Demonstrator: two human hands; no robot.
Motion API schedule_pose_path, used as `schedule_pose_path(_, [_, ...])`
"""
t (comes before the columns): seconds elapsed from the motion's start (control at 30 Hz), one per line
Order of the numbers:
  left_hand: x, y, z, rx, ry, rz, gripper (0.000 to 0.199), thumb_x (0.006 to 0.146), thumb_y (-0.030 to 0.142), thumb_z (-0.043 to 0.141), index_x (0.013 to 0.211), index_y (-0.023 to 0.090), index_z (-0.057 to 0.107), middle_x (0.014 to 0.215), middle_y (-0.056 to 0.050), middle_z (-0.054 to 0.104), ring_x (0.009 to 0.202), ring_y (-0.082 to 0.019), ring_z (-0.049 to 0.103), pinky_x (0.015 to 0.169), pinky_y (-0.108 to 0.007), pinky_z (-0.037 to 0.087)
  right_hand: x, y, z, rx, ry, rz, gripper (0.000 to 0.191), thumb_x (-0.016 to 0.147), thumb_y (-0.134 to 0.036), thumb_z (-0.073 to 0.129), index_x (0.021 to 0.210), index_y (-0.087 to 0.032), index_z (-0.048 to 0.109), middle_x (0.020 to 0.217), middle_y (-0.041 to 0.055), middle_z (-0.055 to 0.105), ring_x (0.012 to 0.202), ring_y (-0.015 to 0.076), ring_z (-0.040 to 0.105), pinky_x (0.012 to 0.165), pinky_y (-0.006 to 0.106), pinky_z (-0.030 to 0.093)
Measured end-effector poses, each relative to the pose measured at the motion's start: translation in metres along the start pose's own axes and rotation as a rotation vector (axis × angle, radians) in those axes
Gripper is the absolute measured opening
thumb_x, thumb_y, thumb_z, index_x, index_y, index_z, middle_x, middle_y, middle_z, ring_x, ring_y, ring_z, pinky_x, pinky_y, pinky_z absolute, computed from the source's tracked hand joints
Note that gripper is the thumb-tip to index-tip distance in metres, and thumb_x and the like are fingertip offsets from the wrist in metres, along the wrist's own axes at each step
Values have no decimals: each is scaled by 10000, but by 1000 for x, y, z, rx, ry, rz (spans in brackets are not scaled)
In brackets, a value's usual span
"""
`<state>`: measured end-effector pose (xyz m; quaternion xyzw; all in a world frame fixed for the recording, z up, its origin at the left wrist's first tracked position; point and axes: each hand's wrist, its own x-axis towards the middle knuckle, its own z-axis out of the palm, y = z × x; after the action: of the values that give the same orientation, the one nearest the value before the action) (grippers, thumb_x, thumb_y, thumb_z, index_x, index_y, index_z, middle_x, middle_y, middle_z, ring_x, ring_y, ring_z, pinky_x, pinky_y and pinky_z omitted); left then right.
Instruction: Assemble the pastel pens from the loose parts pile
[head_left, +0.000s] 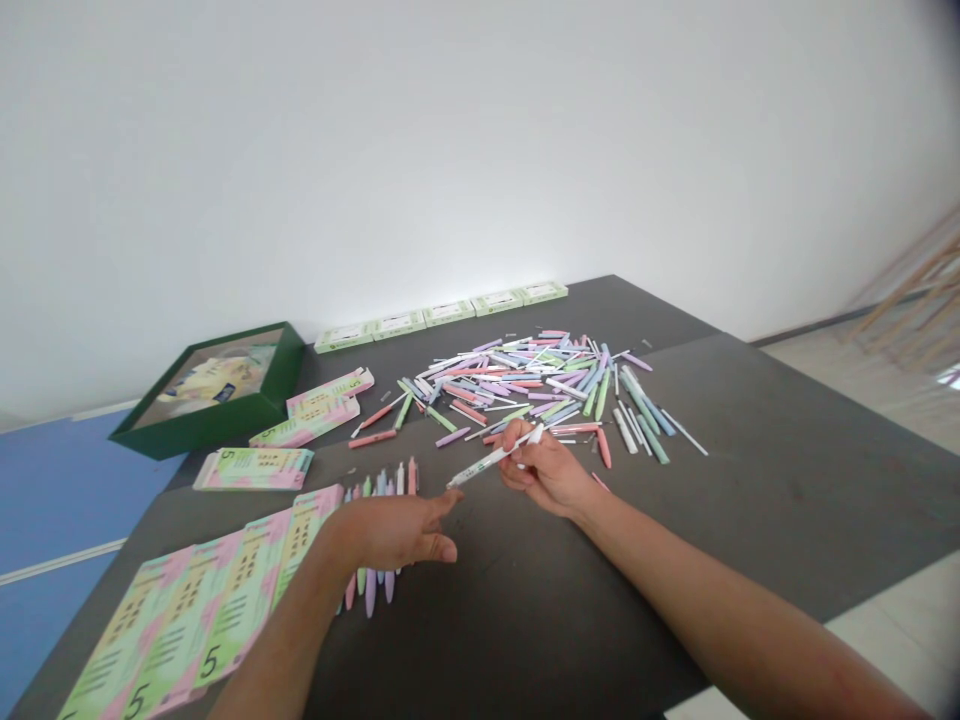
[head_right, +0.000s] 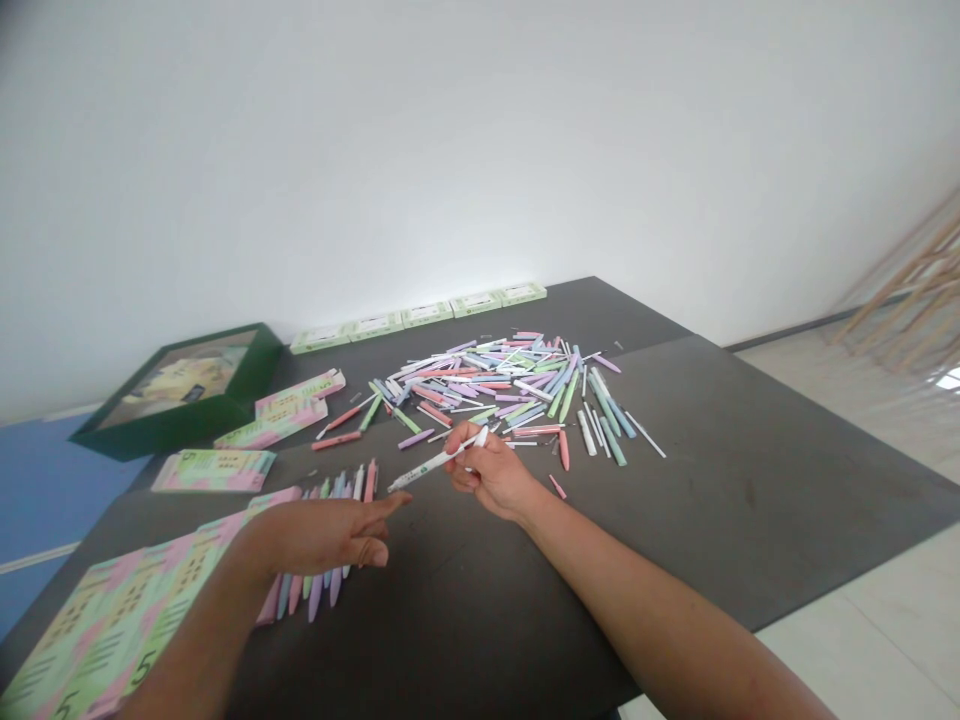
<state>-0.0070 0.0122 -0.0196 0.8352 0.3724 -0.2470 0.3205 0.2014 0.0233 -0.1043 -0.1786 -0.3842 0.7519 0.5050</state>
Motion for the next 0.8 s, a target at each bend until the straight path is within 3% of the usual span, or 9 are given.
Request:
schedule_pose_path(0.43, [-1,2,1,-25,2,-51,705,844,489,365,1388,60,239,990,-120,656,857,-232,601,685,-248,421,1,2,-1,-2,10,-6,114,652,-134,530,755,-179,511,624,-38,527,406,36,273,442,197,195])
schedule_pose_path(0.53, [-3,-3,3,-42,7,-78,718,842,500,354,1392,57,233,983,-118,656,846,-238,601,674,-260,427,2,4,-1,25,-8,7,126,645,-133,538,761,-175,512,586,-48,514,399,37,267,436,192,196])
schedule_pose_path(0.63, [-2,-11,5,-80,29,-69,706,834,510,363,1368,55,283,1083,-134,617,935,-243,575,762,-273,418,4,5,-2,32,-32,55,125,647,-146,547,766,-171,517,559,-47,517,393,40,282,422,185,201])
schedule_pose_path(0.73, [1,-17,5,-123,9,-48,573,838,516,333,1268,148,424,896,-52,661,802,-217,604,701,-264,435,7,6,-3,15,-31,96,122,652,-180,558,765,-170,515,561,-36,547,382,40,291,408,181,212])
schedule_pose_path(0.8, [3,-16,4,-140,14,-56,589,837,511,323,1294,146,385,883,-47,660,800,-219,607,708,-267,434,8,7,-3,7,-36,112,120,649,-196,568,751,-167,512,545,-36,550,373,40,299,400,179,215])
